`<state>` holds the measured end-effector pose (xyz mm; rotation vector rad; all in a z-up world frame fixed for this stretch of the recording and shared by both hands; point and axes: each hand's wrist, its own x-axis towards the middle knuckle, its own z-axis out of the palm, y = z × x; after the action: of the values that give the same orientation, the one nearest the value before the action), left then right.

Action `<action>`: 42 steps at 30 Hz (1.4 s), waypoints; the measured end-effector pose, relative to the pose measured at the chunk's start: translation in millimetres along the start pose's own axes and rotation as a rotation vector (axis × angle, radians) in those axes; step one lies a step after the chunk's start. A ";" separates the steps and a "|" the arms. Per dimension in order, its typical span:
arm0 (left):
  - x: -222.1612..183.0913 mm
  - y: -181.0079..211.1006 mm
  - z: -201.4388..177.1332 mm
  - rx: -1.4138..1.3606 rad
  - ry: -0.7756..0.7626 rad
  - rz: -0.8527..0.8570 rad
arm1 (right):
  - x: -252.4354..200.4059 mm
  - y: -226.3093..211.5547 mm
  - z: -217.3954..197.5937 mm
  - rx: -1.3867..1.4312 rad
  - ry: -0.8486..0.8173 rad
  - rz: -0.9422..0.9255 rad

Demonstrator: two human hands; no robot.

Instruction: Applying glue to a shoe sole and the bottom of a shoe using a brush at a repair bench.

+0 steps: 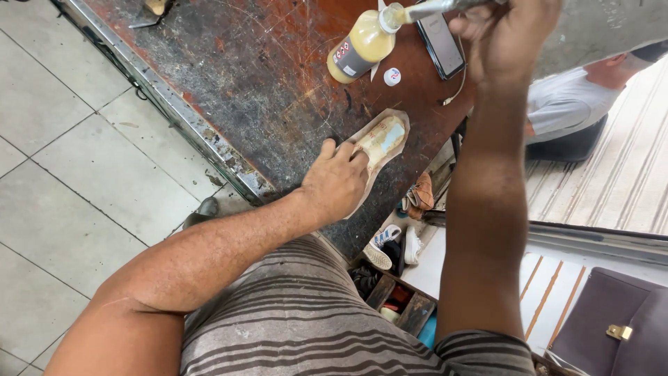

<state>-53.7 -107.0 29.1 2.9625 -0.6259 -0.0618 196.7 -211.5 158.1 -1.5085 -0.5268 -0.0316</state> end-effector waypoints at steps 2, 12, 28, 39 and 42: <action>0.7 1.0 10.6 0.004 0.138 -0.051 | -18.9 -4.5 20.2 0.185 0.101 0.213; -13.4 -19.4 -1.2 0.006 0.158 0.099 | -204.4 60.1 -78.2 0.520 0.188 0.204; -4.2 -43.6 6.4 0.071 0.070 0.274 | -353.9 27.7 -3.9 0.026 0.236 0.097; -1.3 -46.2 -3.3 0.266 -0.036 0.286 | -317.8 52.2 -16.9 -0.106 0.188 -0.123; 5.1 -44.6 -5.0 0.198 0.251 0.361 | -293.4 63.7 -27.5 -0.236 0.253 -0.225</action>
<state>-30.8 -68.0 28.7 2.9103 -1.1701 0.4178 -33.6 -320.3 -3.1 -1.6380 -0.4978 -0.4684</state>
